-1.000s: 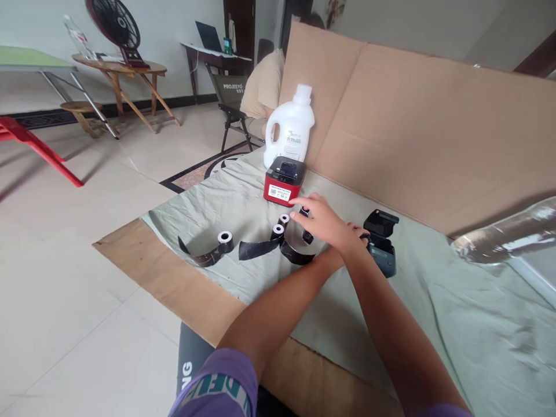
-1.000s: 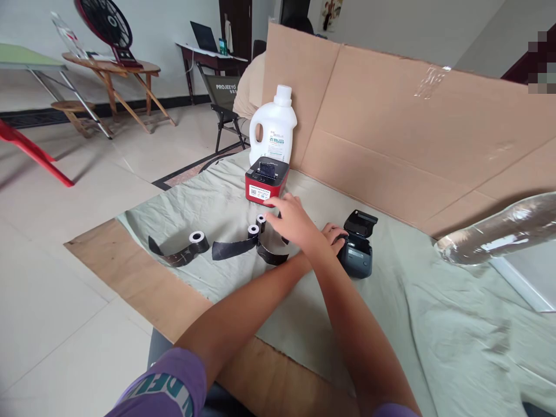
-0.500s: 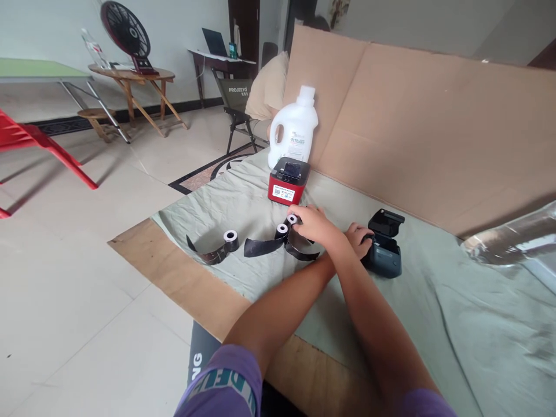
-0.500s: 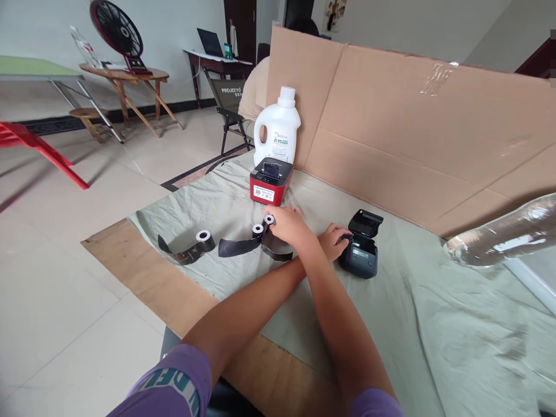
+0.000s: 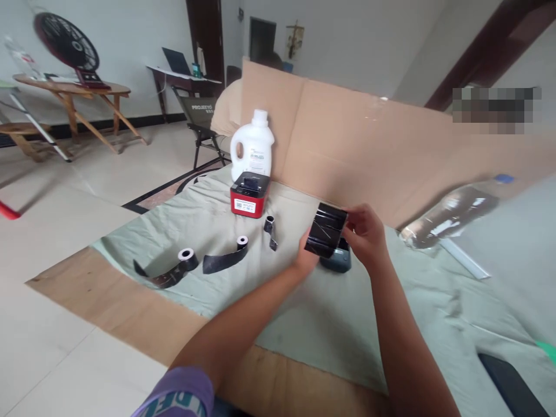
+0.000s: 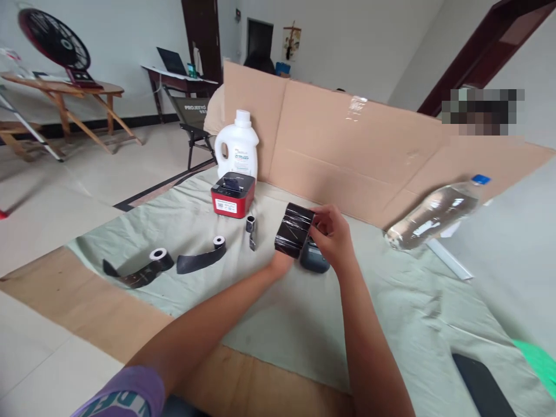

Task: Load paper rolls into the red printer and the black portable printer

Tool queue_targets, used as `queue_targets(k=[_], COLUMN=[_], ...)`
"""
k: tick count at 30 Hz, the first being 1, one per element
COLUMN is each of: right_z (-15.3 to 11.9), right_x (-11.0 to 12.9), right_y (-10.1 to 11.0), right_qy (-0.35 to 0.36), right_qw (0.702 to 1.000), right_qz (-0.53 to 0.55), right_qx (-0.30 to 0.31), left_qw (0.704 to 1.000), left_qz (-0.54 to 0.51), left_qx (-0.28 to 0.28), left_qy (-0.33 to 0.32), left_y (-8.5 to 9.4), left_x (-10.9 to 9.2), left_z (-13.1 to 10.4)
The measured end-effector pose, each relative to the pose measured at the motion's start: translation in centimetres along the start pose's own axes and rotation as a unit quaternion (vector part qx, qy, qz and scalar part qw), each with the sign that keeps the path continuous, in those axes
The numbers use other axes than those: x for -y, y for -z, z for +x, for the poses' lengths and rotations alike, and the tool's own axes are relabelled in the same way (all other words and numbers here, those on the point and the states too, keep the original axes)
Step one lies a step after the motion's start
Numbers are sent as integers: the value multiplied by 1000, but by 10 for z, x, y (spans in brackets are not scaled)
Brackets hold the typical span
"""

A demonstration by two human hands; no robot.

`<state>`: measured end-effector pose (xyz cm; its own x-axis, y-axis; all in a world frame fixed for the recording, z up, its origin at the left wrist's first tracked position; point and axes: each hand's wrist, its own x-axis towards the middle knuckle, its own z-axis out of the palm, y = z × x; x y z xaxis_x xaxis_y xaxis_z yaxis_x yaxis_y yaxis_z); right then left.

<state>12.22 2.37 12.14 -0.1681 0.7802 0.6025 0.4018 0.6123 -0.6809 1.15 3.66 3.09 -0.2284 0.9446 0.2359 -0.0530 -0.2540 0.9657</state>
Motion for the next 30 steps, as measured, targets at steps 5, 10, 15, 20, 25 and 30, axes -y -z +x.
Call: queue_targets(k=[5,10,15,20,25,30], right_z=[-18,-15,-14,-13,-19,-25], right_x=[-4,-13,-28,-63,-110,-127], right_y=[46,50,63,65,57,45], right_qy=[34,9,-75,-84,-147,-159], right_qw=[989,987,981,981,968,962], right_qz=[-138,-155,-75,-105,-152,-186], right_qx=[-37,47,165,143,133,122], left_qw=[977,946,965,964,941,946], left_qz=[-133,-194,-152,-143,-127,-73], left_qx=[165,257,206,193,212,146], left_qy=[21,44,56,118,232,281], left_y=[6,6,-5,-24,-41,-38], left_x=[-12,-30,-31,-15,-2,2], left_z=[22,23,9,-18,-62,-69])
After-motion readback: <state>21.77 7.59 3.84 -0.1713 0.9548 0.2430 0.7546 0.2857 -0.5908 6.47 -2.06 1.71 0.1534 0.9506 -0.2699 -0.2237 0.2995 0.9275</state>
